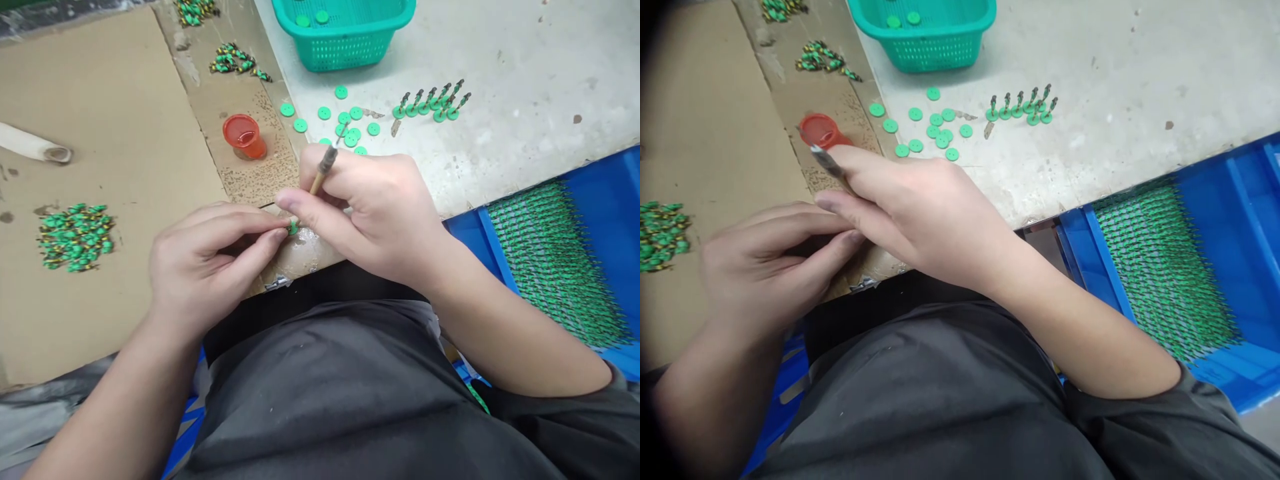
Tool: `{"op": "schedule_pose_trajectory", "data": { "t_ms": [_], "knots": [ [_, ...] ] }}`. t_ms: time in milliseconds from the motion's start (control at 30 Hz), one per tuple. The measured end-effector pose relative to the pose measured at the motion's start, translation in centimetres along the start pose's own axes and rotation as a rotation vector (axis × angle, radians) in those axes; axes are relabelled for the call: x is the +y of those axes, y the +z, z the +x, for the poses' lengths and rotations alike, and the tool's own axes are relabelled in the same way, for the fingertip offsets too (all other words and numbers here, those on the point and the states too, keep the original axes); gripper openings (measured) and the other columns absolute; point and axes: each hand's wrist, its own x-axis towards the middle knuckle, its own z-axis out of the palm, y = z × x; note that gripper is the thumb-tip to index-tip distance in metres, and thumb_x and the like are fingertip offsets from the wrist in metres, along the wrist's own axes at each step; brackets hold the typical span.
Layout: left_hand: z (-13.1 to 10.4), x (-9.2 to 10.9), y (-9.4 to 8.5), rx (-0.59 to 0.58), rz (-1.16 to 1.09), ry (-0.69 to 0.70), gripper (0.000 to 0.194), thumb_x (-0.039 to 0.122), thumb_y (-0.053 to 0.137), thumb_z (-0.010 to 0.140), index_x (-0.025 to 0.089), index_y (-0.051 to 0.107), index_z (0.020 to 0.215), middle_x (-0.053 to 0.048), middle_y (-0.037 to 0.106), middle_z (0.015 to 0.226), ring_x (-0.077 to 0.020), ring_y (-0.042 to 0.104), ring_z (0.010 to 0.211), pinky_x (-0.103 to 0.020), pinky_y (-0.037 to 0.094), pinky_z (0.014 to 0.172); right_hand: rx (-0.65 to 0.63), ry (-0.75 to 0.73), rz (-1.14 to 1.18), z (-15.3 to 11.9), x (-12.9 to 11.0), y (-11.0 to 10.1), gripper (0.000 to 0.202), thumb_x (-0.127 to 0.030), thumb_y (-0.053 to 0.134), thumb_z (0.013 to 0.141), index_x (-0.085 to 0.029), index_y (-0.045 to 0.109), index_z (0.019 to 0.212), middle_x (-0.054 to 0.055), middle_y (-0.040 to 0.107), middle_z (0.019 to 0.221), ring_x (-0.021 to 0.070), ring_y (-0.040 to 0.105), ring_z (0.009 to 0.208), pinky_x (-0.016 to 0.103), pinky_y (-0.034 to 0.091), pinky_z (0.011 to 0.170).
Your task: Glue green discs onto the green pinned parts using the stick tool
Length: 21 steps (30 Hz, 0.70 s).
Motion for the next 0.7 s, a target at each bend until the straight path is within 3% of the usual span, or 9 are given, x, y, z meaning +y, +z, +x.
{"op": "schedule_pose_trajectory", "data": {
  "t_ms": [133, 367, 567, 700],
  "knots": [
    [-0.18, 0.01, 0.03, 0.013, 0.004, -0.011, 0.014, 0.019, 0.084, 0.101, 0.031, 0.090, 0.107, 0.003, 0.091, 0.107, -0.0144, 0.083, 0.093, -0.025, 0.063, 0.088, -0.051, 0.053, -0.035, 0.25, -0.19, 0.14, 0.033, -0.050, 0.053, 0.124, -0.027, 0.075, 0.118, 0.000, 0.083, 0.103, 0.0183, 0.076, 0.093, 0.028, 0.057, 0.095],
    [-0.26, -0.03, 0.06, 0.022, 0.014, -0.012, 0.013, 0.019, 0.085, 0.101, 0.029, 0.089, 0.107, 0.004, 0.091, 0.109, -0.0119, 0.084, 0.097, -0.021, 0.062, 0.090, -0.014, 0.018, -0.021, 0.32, 0.47, 0.69, 0.039, -0.054, 0.054, 0.123, -0.026, 0.073, 0.105, 0.001, 0.082, 0.101, 0.0173, 0.076, 0.093, 0.026, 0.058, 0.091],
    [-0.12, 0.11, 0.01, 0.019, 0.019, 0.000, 0.010, 0.019, 0.083, 0.103, 0.027, 0.088, 0.105, 0.003, 0.090, 0.106, -0.0117, 0.084, 0.094, -0.021, 0.063, 0.090, -0.035, 0.007, -0.036, 0.54, 0.30, 0.93, 0.033, -0.049, 0.053, 0.124, -0.024, 0.072, 0.133, 0.001, 0.082, 0.103, 0.0175, 0.078, 0.094, 0.026, 0.058, 0.093],
    [-0.29, -0.31, 0.11, 0.041, 0.021, 0.015, 0.010, 0.018, 0.084, 0.101, 0.027, 0.088, 0.104, 0.003, 0.090, 0.104, -0.0119, 0.083, 0.093, -0.020, 0.062, 0.089, -0.114, 0.047, -0.046, 0.45, -0.31, 0.78, 0.028, -0.044, 0.051, 0.125, -0.027, 0.069, 0.138, 0.001, 0.080, 0.100, 0.0202, 0.079, 0.095, 0.028, 0.058, 0.092]
  ]
}}
